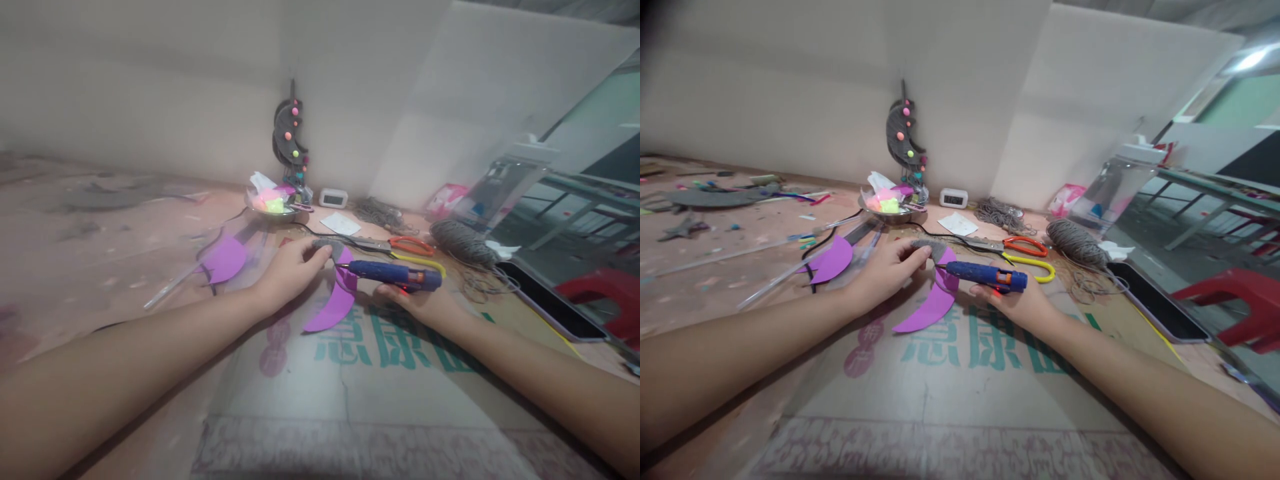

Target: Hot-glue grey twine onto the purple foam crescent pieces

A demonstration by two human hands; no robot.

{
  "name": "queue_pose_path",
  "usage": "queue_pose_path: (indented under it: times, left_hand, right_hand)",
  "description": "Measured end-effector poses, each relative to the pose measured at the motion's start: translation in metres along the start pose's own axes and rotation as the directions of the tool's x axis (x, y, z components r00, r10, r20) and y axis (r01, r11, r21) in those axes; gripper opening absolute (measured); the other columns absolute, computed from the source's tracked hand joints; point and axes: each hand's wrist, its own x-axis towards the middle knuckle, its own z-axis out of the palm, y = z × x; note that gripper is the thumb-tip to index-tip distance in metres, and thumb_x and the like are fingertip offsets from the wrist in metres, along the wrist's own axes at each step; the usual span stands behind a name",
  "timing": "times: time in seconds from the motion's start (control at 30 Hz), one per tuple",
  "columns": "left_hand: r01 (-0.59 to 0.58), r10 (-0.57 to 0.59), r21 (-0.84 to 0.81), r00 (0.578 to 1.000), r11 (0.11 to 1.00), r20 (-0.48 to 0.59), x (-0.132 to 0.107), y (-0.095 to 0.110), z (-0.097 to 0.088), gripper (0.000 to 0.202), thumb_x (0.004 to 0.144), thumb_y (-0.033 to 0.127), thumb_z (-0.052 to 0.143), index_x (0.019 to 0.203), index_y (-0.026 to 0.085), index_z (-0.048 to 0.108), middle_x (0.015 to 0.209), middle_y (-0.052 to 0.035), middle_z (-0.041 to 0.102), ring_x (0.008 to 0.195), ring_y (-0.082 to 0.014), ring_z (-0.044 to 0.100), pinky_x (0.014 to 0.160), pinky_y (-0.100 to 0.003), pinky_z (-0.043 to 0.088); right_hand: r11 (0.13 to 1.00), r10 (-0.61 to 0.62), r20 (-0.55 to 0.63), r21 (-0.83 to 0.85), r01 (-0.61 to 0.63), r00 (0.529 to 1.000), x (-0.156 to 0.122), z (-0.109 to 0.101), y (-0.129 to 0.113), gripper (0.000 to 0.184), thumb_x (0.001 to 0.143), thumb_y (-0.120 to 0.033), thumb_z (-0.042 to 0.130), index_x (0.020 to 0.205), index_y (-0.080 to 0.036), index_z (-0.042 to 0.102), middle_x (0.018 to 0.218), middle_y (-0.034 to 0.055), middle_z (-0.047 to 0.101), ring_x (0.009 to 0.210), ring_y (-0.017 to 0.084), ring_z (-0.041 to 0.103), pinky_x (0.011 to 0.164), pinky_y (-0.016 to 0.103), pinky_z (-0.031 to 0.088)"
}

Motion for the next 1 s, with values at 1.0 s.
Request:
queue_pose_path:
  times: [1.0]
  left_hand:
    - [0.003, -0.002, -0.020, 1.000, 1.000, 0.013, 0.001, -0.002, -0.001, 0.028, 0.090, 0.037, 0.046, 0.073, 0.017, 0.056, 0.073, 0.0017, 0.062, 0.068, -0.0136, 0.054, 0.066, -0.026, 0.039]
  right_hand:
    - [0.994, 0.092, -0.083, 0.063, -0.087, 0.992, 0.000, 0.000, -0.011, 0.020, 0.070, -0.040, 0.067, 0.067, -0.022, 0.060, 0.067, 0.0046, 0.069, 0.068, 0.026, 0.068, 0.065, 0.039, 0.059]
